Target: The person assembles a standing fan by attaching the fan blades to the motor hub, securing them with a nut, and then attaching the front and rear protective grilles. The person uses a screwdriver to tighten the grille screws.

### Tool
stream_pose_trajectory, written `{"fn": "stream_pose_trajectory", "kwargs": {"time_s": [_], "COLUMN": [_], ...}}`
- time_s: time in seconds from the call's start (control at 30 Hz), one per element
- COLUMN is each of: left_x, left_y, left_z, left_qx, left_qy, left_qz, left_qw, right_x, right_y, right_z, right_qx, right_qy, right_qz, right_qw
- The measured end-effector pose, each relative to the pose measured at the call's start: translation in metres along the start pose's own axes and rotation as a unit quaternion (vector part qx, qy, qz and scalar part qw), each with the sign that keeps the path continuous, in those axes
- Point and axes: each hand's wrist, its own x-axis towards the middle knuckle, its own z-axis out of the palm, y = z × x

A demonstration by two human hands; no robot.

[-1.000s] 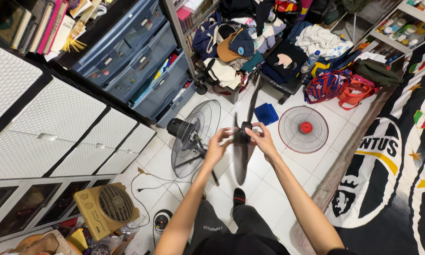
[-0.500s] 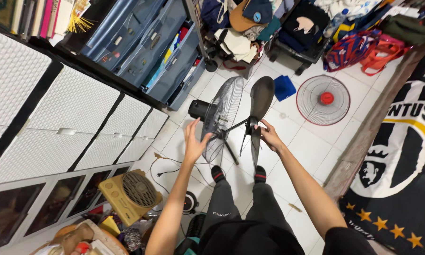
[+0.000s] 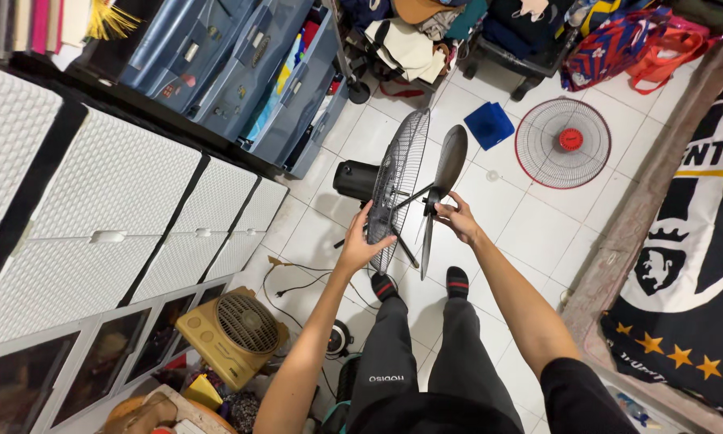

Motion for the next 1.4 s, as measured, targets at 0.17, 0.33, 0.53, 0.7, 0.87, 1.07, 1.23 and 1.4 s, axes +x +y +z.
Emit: {"fn": "stream_pose_trajectory", "kwargs": {"time_s": [0.17, 0.33, 0.53, 0.7, 0.87, 1.07, 1.23, 1.4], "left_x": [0.002, 0.026, 0.095, 0.129, 0.140, 0.141, 0.143, 0.138], "left_y": [-0.018, -0.074, -0.082, -0.066, -0.079, -0.087, -0.080, -0.078], "left_z": [-0.005, -0.013, -0.040, -0.045, -0.042, -0.039, -0.042, -0.039], "left_qx": [-0.036, -0.099, 0.250, 0.381, 0.372, 0.320, 0.296, 0.298], "left_qy": [-0.054, -0.038, -0.010, -0.147, -0.166, -0.149, -0.151, -0.138], "left_qz": [-0.058, -0.022, 0.058, -0.037, -0.064, -0.051, -0.043, -0.040], "left_qw": [0.996, 0.994, 0.967, 0.912, 0.911, 0.934, 0.942, 0.944], "right_x": [0.013, 0.020, 0.024, 0.024, 0.024, 0.024, 0.027, 0.027], "right_y": [0.006, 0.017, 0.024, 0.024, 0.020, 0.020, 0.020, 0.019], "right_z": [0.006, 0.006, 0.004, 0.014, 0.025, 0.022, 0.025, 0.032], "right_qx": [0.013, 0.006, 0.011, -0.004, 0.002, -0.019, -0.014, -0.023], "right_qy": [-0.013, 0.016, 0.015, 0.024, 0.025, 0.015, 0.020, 0.020], "right_qz": [-0.004, 0.021, 0.004, 0.013, 0.020, 0.002, -0.001, -0.015], "right_qw": [1.000, 1.000, 1.000, 1.000, 0.999, 1.000, 1.000, 0.999]}}
